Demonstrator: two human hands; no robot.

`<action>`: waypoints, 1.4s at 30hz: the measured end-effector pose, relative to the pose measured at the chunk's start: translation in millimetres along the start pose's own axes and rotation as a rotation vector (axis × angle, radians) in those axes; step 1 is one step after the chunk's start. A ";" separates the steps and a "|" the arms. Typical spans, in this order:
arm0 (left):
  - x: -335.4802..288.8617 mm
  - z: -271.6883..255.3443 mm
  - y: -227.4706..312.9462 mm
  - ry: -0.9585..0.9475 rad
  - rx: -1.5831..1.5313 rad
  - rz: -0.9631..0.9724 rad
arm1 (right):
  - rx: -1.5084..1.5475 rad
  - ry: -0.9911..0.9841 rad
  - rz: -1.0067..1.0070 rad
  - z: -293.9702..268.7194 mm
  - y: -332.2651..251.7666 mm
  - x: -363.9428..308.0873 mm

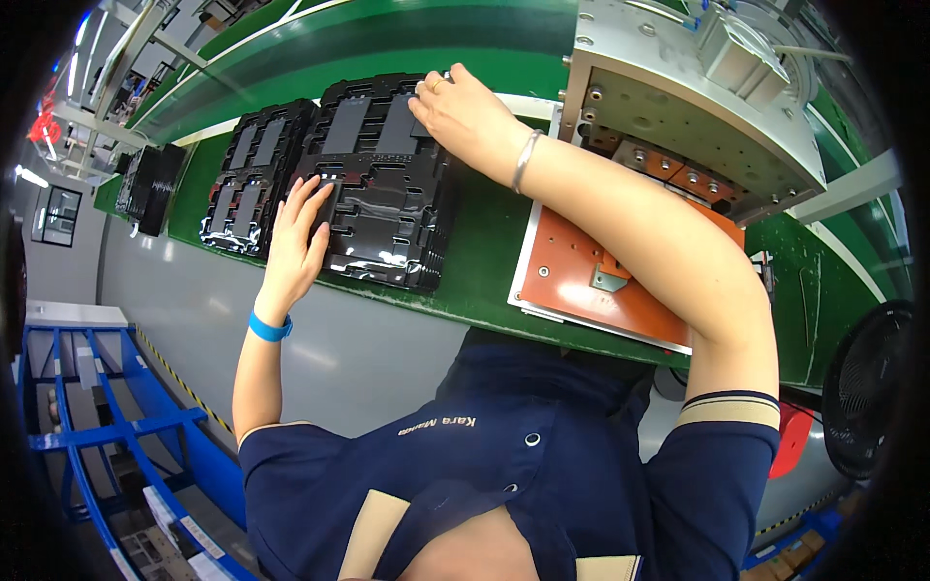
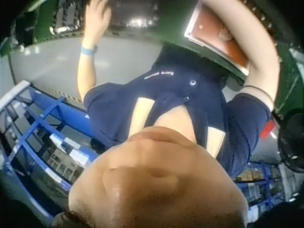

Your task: The person repeatedly picks up small black rectangular components from a tray, places them on an orange fixture, and measures them using a digital caliper. After each measurement, the component is returned to the tray, and the process is repeated for multiple units.

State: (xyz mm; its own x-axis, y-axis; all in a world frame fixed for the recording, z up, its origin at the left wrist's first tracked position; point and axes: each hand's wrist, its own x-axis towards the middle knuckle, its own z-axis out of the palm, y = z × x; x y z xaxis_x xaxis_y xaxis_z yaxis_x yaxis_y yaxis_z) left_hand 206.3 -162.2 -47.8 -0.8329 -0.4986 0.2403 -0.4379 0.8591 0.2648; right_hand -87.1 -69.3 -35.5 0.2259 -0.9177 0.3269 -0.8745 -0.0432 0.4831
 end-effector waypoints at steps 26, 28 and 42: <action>14.7 -18.7 21.9 -0.053 0.165 0.055 | 0.111 0.250 0.088 -148.7 -4.7 -151.1; 23.0 -26.0 43.6 0.071 0.200 0.124 | 0.118 0.206 0.275 -156.4 -0.7 -200.0; 95.7 30.7 232.6 -0.405 -0.268 1.105 | 0.593 0.123 0.750 -127.6 12.8 -249.3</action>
State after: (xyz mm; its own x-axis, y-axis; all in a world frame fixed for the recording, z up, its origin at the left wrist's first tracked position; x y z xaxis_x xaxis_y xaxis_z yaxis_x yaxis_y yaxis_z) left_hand 14.3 -6.5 8.1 -0.7804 0.6039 0.1621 0.6222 0.7240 0.2977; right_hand -99.9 209.3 -7.2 -0.4660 -0.7415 0.4828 -0.8769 0.3142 -0.3638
